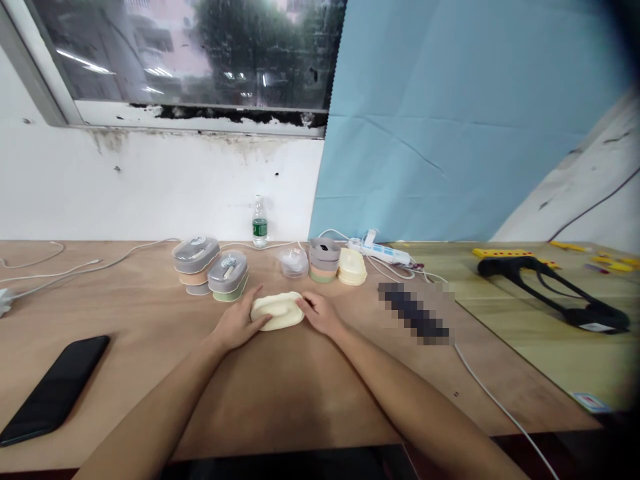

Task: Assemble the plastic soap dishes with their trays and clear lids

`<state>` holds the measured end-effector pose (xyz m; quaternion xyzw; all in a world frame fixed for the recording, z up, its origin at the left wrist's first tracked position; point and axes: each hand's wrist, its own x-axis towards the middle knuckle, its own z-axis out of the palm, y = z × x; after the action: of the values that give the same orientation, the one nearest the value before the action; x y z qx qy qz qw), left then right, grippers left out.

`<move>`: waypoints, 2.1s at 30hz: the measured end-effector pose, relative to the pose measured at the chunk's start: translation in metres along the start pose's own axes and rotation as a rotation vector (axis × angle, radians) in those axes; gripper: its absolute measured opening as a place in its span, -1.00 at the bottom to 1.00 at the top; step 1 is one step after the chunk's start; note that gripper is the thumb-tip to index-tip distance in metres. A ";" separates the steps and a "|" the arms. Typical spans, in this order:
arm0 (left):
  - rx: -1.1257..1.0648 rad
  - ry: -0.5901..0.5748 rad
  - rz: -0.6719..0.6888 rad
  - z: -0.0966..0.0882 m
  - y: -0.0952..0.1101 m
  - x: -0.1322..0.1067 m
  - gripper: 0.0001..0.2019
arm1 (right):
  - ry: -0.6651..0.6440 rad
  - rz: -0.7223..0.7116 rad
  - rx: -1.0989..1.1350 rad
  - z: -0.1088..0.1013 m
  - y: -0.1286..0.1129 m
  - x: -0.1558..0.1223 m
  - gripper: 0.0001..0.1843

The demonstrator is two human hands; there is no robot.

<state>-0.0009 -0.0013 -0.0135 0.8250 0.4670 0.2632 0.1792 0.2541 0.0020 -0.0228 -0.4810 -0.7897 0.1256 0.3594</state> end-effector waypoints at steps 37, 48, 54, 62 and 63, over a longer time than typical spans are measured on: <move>0.105 -0.189 -0.047 -0.004 0.006 0.003 -0.54 | 0.558 0.203 -0.261 -0.032 0.087 0.041 -0.57; 0.088 -0.186 -0.047 -0.004 0.005 0.002 -0.56 | 0.637 0.111 -0.264 -0.031 0.088 0.034 -0.73; 0.020 -0.151 -0.072 -0.001 0.000 0.001 -0.39 | 0.495 -0.016 -0.101 -0.017 0.048 0.015 -0.77; -0.144 0.210 -0.013 -0.006 0.002 -0.002 -0.12 | 0.214 -0.027 0.308 0.010 -0.005 -0.017 -0.37; -0.134 0.230 0.014 -0.007 0.003 -0.003 -0.16 | 0.176 0.004 0.363 0.011 -0.008 -0.019 -0.38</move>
<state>-0.0046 -0.0049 -0.0069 0.7787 0.4602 0.3879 0.1772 0.2469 -0.0164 -0.0347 -0.4193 -0.7187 0.2241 0.5074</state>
